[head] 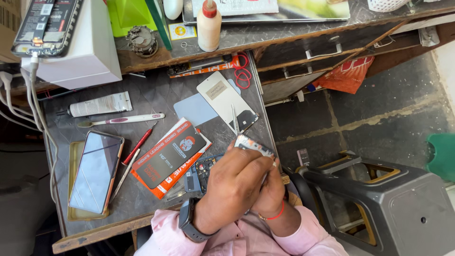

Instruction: The person cleans the edges of a smartphone frame with tweezers and a cloth, then compares it to a new display assembly. They apply adhesive tape to the frame and continue cleaning the edges with a cloth. The workspace contains various tools and phone parts.

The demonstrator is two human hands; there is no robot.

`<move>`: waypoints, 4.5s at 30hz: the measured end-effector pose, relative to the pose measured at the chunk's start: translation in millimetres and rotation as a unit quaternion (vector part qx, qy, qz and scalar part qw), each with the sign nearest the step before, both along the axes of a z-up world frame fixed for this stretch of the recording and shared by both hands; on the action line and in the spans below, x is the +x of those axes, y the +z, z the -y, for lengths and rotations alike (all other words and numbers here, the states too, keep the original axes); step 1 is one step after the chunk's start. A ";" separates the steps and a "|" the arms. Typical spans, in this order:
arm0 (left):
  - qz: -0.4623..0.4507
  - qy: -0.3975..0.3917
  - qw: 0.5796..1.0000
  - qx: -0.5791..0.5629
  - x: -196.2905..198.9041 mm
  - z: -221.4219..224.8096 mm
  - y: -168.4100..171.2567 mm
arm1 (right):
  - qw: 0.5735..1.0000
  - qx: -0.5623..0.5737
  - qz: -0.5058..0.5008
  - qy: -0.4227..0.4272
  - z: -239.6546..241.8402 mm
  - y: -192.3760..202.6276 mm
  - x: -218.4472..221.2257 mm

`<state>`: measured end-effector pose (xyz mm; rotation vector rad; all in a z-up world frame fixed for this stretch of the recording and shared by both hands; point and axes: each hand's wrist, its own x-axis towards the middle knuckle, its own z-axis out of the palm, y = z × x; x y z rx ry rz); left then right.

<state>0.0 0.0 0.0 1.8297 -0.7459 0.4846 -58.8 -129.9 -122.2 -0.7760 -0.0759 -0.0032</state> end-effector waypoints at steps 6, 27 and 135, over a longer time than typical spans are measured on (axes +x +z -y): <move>-0.019 0.029 0.999 0.001 -1.9 6.9 -1.8 | 0.990 0.113 -0.084 0.014 1.0 -22.0 -8.1; -0.053 -0.094 0.991 0.080 -35.6 -62.3 -36.7 | 0.970 0.237 -0.060 0.009 32.9 69.7 56.1; -0.420 -0.519 0.740 -0.081 -134.5 -140.5 -101.0 | 0.984 0.172 -0.041 0.028 105.3 10.7 35.5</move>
